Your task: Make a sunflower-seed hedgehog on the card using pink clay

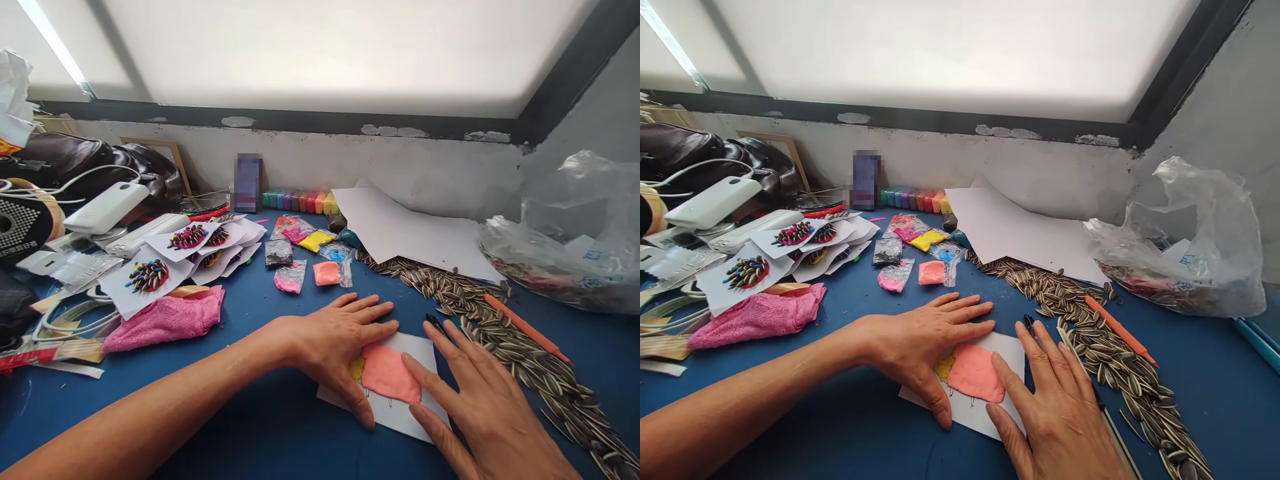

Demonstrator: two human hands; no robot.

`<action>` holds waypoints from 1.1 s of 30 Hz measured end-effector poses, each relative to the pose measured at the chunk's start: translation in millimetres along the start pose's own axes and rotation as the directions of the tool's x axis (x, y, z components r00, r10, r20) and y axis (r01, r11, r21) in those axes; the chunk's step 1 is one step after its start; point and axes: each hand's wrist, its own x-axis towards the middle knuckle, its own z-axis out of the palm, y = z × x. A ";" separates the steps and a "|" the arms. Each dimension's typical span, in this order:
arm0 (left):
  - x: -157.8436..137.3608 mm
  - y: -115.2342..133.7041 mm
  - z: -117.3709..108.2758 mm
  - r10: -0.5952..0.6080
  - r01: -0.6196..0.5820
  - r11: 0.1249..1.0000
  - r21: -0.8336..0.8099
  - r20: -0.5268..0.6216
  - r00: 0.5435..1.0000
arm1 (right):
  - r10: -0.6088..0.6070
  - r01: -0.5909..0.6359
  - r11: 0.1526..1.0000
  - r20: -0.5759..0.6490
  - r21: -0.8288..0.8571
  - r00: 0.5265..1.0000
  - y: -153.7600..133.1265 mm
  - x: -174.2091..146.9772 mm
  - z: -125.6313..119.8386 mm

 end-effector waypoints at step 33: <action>-1.3 -3.9 3.7 0.027 -0.026 1.000 0.009 -0.045 0.999 | -0.105 0.103 0.993 -0.034 -0.060 0.994 7.3 -14.2 2.4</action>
